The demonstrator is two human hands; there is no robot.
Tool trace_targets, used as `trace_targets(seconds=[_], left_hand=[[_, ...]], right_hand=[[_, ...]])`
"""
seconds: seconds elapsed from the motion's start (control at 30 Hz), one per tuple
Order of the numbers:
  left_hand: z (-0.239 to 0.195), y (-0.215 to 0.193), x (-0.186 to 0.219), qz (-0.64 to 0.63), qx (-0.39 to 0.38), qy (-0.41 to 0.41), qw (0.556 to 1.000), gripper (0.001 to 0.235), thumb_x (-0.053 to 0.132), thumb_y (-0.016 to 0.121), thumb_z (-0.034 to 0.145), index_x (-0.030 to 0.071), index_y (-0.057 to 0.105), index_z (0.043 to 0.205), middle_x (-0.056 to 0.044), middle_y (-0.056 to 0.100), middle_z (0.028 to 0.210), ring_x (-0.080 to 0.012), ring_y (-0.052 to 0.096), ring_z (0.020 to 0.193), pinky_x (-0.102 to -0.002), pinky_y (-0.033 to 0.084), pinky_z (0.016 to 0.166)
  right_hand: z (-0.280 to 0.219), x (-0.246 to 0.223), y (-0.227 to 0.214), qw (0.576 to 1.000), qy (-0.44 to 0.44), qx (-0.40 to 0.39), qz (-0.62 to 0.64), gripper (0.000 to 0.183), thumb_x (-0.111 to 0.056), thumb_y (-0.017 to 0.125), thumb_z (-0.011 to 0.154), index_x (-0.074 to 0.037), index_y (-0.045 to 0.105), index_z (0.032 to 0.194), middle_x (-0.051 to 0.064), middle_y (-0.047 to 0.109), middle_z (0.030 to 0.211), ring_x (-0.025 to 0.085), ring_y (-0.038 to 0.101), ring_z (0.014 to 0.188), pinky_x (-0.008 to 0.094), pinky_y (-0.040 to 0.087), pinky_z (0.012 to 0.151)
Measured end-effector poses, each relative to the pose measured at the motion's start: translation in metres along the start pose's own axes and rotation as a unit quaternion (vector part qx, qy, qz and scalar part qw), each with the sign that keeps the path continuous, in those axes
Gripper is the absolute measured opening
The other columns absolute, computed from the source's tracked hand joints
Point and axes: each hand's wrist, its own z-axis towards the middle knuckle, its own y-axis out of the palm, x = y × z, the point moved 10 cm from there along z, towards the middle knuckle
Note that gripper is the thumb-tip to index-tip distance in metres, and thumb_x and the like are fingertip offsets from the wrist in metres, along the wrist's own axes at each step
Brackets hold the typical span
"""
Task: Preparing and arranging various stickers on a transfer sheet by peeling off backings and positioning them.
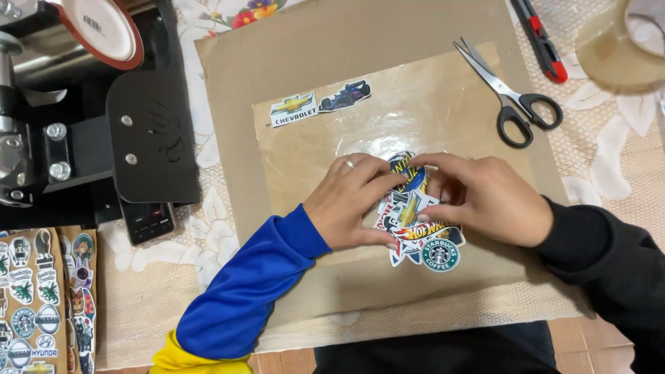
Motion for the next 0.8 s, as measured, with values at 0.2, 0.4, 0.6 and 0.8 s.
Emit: trace_targets(seconds=[0.2,0.4,0.6,0.8], left_hand=[[0.0,-0.006,-0.001,-0.02,0.003,-0.018,1.0,0.093,0.076,0.063,0.072,0.011,0.053,0.138,-0.015,0.056,0.124,-0.0322,0.055,0.118,-0.052,0.038,0.104],[-0.016,-0.069,0.055,0.075,0.255,0.108,0.958,0.019,0.019,0.07,0.099,0.002,0.067,0.109,-0.015,0.067,0.097,-0.0298,0.064,0.081,-0.041,0.054,0.07],[-0.032,-0.073,0.089,0.119,0.279,0.197,0.932,0.014,0.006,0.057,0.103,0.003,0.07,0.108,-0.011,0.073,0.103,-0.0205,0.065,0.068,-0.03,0.055,0.062],[-0.034,-0.079,0.092,0.104,0.284,0.215,0.929,0.013,0.003,0.056,0.102,-0.005,0.066,0.103,-0.02,0.07,0.104,-0.0322,0.07,0.081,-0.042,0.066,0.075]], right_hand=[[-0.006,-0.005,-0.019,0.977,0.016,0.096,0.19,0.061,-0.009,0.086,0.071,-0.007,0.063,0.128,0.006,0.075,0.079,0.01,0.07,0.067,0.022,0.06,0.066],[-0.035,0.006,0.005,0.98,-0.128,0.025,-0.151,0.03,-0.034,0.058,0.093,-0.023,0.061,0.121,-0.001,0.073,0.118,0.025,0.071,0.102,0.038,0.058,0.072],[-0.084,-0.115,-0.028,0.828,-0.513,0.164,-0.158,0.015,-0.003,0.059,0.094,0.003,0.064,0.107,0.02,0.069,0.104,0.036,0.073,0.096,0.043,0.064,0.083],[-0.089,-0.108,-0.035,0.778,-0.509,0.287,-0.23,0.019,-0.018,0.078,0.092,-0.008,0.074,0.107,0.001,0.06,0.092,0.013,0.062,0.086,0.039,0.063,0.084]])
